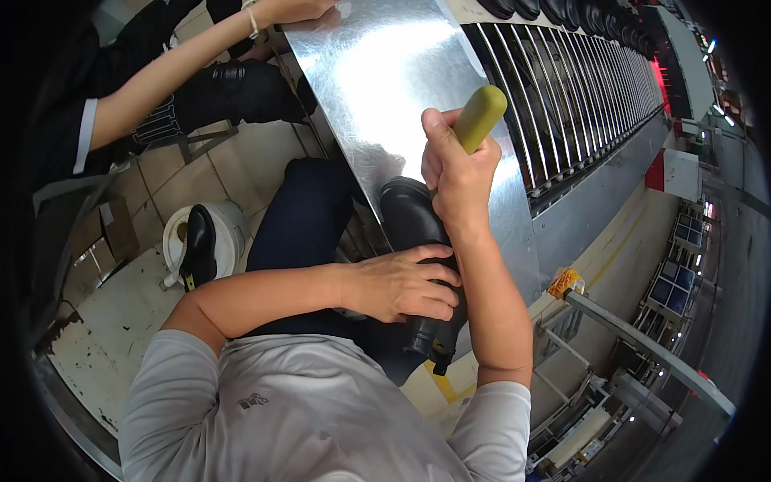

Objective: The person repeatedly picks up black boots from a roller conveyor, rubs them with a green brush, and returns them to the conveyor. The process is repeated for multiple boots in a factory setting.

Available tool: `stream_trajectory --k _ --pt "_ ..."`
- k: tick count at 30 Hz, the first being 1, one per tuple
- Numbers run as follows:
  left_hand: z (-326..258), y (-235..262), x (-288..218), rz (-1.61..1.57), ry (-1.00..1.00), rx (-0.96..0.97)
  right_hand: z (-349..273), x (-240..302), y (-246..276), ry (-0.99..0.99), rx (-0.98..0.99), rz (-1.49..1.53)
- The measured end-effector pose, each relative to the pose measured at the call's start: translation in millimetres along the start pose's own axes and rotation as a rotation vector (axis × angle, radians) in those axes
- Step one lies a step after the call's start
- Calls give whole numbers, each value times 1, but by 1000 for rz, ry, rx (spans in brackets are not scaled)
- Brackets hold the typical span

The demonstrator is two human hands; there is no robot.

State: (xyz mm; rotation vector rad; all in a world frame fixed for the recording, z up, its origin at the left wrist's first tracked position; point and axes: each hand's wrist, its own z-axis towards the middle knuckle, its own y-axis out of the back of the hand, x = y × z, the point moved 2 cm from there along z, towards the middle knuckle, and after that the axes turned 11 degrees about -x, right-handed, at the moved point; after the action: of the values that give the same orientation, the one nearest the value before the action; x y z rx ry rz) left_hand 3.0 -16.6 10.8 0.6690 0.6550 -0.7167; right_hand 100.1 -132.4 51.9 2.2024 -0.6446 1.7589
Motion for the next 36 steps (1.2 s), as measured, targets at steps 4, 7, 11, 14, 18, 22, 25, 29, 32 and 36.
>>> stream_trajectory --k 4,7,11,14,18,22,25,29,32,36 --pt "0 0 1 -17 -18 -51 5 -2 -11 -20 32 44" --pt "-2 4 0 -39 -3 -51 3 -6 -27 -18 39 7" --pt "-2 6 -4 -49 24 -61 4 -6 -33 -42 39 -17" --pt "-3 7 -8 -40 34 1 1 -4 -24 -105 5 180" --pt "-8 6 -12 4 -7 32 -17 28 30 80 -92 239" --pt "-19 10 -15 155 -11 92 -66 42 101 247 -317 253" --pt "-16 11 -37 194 -4 87 -125 41 154 281 -399 378" --pt "-20 16 -65 321 -49 152 -207 11 180 365 -630 701" --pt "-15 16 -85 343 -1 152 -255 -21 196 306 -615 814" --pt "-1 25 -96 325 49 158 -273 -41 184 238 -610 1039"
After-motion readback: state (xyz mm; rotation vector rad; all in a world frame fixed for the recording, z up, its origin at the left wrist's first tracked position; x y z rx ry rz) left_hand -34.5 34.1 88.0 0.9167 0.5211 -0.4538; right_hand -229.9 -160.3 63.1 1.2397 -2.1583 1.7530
